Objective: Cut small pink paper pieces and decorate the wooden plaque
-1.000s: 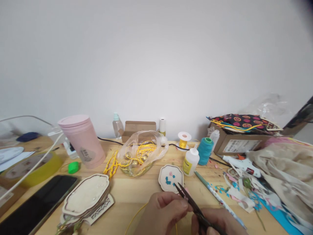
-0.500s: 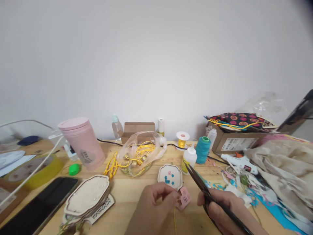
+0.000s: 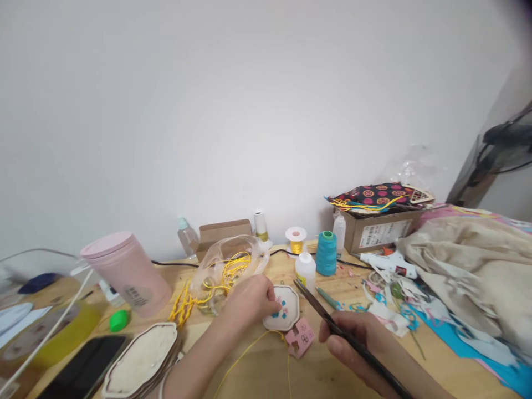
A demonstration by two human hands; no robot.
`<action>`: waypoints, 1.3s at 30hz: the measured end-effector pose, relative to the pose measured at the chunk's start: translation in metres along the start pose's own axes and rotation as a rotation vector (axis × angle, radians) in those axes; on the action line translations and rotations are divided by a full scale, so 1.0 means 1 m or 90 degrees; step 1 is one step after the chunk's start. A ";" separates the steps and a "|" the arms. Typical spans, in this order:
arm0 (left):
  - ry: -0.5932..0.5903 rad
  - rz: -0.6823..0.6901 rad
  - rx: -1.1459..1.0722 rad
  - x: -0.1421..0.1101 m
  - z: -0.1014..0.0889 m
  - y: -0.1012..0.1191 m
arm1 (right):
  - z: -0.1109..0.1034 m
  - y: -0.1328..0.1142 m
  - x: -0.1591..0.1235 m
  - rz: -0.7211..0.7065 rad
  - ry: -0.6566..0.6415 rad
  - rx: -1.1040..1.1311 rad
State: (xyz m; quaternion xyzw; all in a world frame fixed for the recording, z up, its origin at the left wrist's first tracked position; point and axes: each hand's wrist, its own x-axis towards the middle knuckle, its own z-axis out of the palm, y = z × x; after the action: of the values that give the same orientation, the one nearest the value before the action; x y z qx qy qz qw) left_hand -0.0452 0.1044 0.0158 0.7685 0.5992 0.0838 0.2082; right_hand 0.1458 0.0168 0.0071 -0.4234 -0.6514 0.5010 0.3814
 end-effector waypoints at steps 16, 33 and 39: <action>0.245 0.189 0.026 -0.045 0.077 0.004 | 0.006 0.008 0.003 -0.008 0.190 -0.003; 0.295 0.306 0.063 -0.050 0.083 -0.001 | -0.004 0.032 0.009 -0.013 0.147 -0.122; 0.079 0.261 -0.041 -0.056 0.066 0.005 | -0.006 0.031 0.009 0.017 0.049 -0.149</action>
State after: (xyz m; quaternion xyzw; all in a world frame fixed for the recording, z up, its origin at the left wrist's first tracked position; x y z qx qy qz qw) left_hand -0.0306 0.0352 -0.0343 0.8606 0.4392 0.1905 0.1737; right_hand 0.1536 0.0316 -0.0211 -0.4923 -0.6848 0.4100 0.3473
